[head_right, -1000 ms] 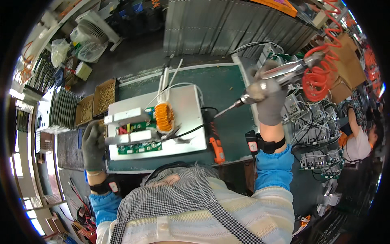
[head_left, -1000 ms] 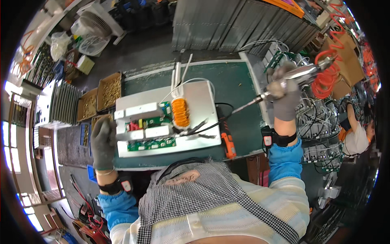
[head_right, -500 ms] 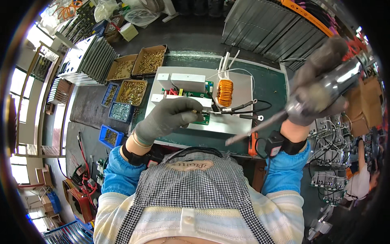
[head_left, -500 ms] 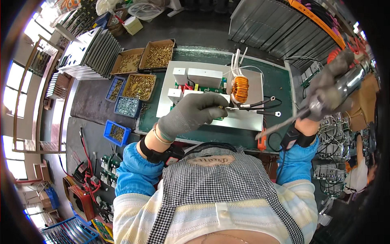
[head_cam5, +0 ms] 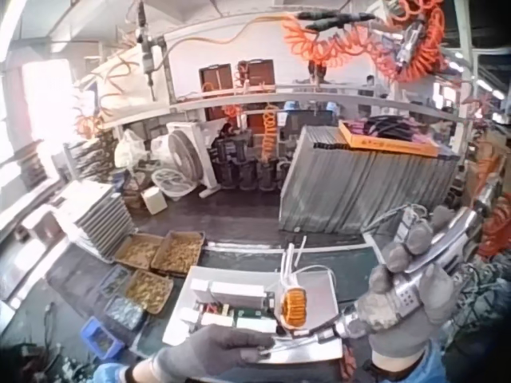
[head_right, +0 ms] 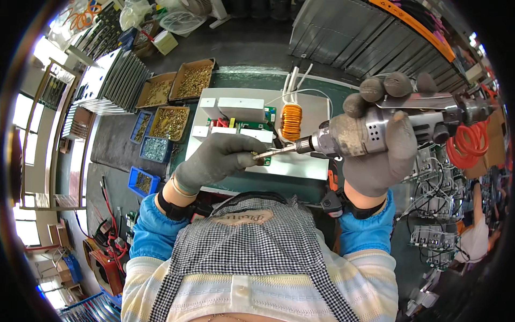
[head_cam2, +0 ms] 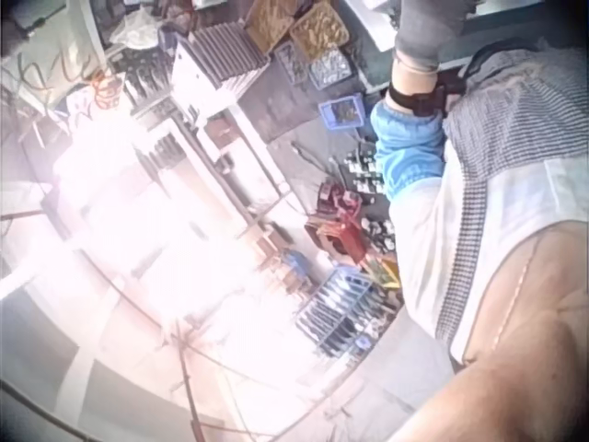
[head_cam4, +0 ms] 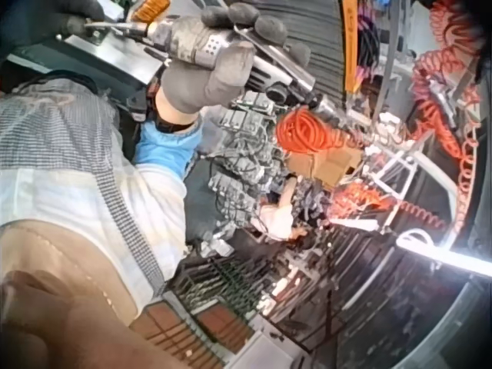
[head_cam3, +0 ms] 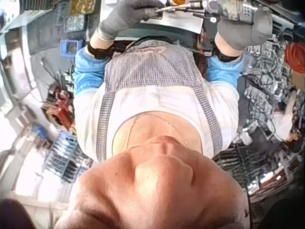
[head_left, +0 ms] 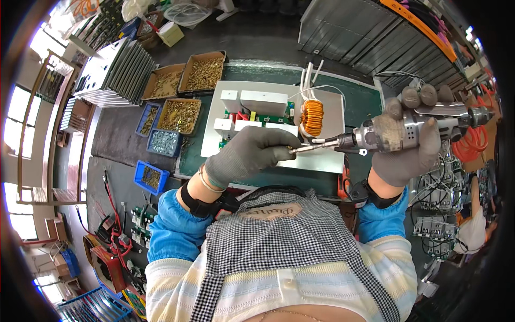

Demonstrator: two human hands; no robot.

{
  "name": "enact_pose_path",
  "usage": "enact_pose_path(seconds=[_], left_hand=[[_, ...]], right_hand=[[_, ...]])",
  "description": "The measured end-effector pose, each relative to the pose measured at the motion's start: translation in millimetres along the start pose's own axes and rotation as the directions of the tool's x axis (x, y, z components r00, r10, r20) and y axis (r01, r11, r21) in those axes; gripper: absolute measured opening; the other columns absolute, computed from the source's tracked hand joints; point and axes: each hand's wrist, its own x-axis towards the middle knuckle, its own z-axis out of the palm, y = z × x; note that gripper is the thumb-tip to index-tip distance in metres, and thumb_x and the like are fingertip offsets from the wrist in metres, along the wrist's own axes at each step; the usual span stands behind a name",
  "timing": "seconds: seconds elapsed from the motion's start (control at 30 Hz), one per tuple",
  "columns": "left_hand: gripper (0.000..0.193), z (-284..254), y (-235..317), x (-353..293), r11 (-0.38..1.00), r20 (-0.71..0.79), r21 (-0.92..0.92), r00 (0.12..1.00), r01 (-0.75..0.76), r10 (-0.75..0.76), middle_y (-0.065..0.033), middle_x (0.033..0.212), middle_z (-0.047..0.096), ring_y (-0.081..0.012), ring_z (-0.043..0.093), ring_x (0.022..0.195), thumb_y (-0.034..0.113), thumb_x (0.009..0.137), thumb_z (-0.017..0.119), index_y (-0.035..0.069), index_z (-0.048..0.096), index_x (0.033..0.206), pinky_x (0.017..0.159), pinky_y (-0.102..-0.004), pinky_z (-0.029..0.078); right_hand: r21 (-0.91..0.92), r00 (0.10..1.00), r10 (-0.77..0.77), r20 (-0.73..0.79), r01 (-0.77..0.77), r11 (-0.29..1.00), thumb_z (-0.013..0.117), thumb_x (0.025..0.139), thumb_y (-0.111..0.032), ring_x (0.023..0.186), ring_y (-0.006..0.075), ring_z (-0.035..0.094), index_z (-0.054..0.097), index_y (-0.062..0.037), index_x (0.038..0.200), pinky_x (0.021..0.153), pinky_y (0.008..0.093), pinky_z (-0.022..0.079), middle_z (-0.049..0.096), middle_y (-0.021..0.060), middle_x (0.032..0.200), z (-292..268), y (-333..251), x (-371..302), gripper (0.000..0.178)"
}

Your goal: Assembling electronic circuit boards and components into a metal housing using a power screwdriver.

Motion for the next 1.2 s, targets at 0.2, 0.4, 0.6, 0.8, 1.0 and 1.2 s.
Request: enact_pose_path(seconds=[0.2, 0.4, 0.6, 0.8, 1.0, 1.2], left_hand=[[0.028, 7, 3, 22, 0.998, 0.022, 0.065, 0.999, 0.027, -0.029, -0.0015, 0.082, 0.068, -0.0052, 0.057, 0.069, 0.010, 0.091, 0.067, -0.001, 0.068, 0.117, 0.063, -0.0216, 0.048], [0.027, 16, -6, 39, 0.955, -0.016, 0.277, 0.994, -0.103, 0.112, -0.0049, 0.084, 0.071, -0.0092, 0.062, 0.073, 0.010, 0.088, 0.070, -0.001, 0.071, 0.113, 0.068, -0.0256, 0.052], [0.028, 19, -6, 42, 0.908, -0.147, 0.379, 0.957, -0.180, 0.251, -0.0104, 0.090, 0.074, -0.0133, 0.069, 0.078, 0.006, 0.084, 0.074, -0.001, 0.071, 0.110, 0.073, -0.0254, 0.055], [0.026, -1, 25, 49, 0.972, -0.165, 0.207, 0.975, -0.115, 0.150, -0.0098, 0.095, 0.074, -0.0122, 0.070, 0.085, 0.003, 0.085, 0.074, -0.003, 0.071, 0.110, 0.076, -0.0247, 0.057], [0.036, -2, 54, 68, 0.957, -0.254, 0.134, 0.924, -0.258, 0.285, -0.0099, 0.096, 0.073, -0.0132, 0.070, 0.085, 0.002, 0.085, 0.074, -0.008, 0.065, 0.118, 0.076, -0.0244, 0.058], [0.038, 1, 37, 51, 0.993, -0.504, 0.113, 0.860, -0.026, 0.080, -0.0073, 0.095, 0.073, -0.0073, 0.060, 0.072, 0.010, 0.088, 0.069, -0.002, 0.065, 0.124, 0.066, -0.0228, 0.051]], right_hand=[[-0.160, 0.969, -0.057, -0.241, 0.018, 0.987, 0.063, 0.092, -0.015, 0.104, 0.0215, 0.060, 0.049, -0.0109, 0.131, 0.082, 0.0365, 0.056, 0.061, 0.0075, 0.115, -13, -7, -11, 0.042], [-0.289, 0.928, -0.066, -0.366, -0.046, 0.956, 0.059, 0.093, -0.013, 0.102, 0.0228, 0.063, 0.042, -0.0110, 0.137, 0.078, 0.0364, 0.060, 0.063, 0.0118, 0.117, -18, -9, -23, 0.047], [-0.121, 0.968, 0.014, -0.251, -0.045, 0.992, 0.081, 0.083, -0.032, 0.129, 0.0280, 0.049, 0.030, -0.0134, 0.152, 0.100, 0.0438, 0.051, 0.045, 0.0179, 0.146, -28, -13, -20, 0.088], [-0.027, 0.733, 0.143, 0.665, -0.168, 0.985, 0.090, 0.070, -0.019, 0.140, 0.0304, 0.037, 0.019, -0.0188, 0.156, 0.107, 0.0507, 0.046, 0.023, 0.0135, 0.158, -51, -35, 31, 0.111], [-0.123, 0.922, 0.021, 0.388, 0.030, 0.992, 0.074, 0.084, -0.020, 0.118, 0.0216, 0.051, 0.053, -0.0122, 0.130, 0.104, 0.0426, 0.044, 0.055, 0.0036, 0.121, -63, -45, 55, 0.052], [-0.013, 0.970, 0.144, 0.196, -0.144, 0.989, 0.069, 0.086, -0.019, 0.104, 0.0185, 0.057, 0.055, -0.0135, 0.133, 0.102, 0.0436, 0.042, 0.057, 0.0047, 0.115, -97, -4, 43, 0.050]])
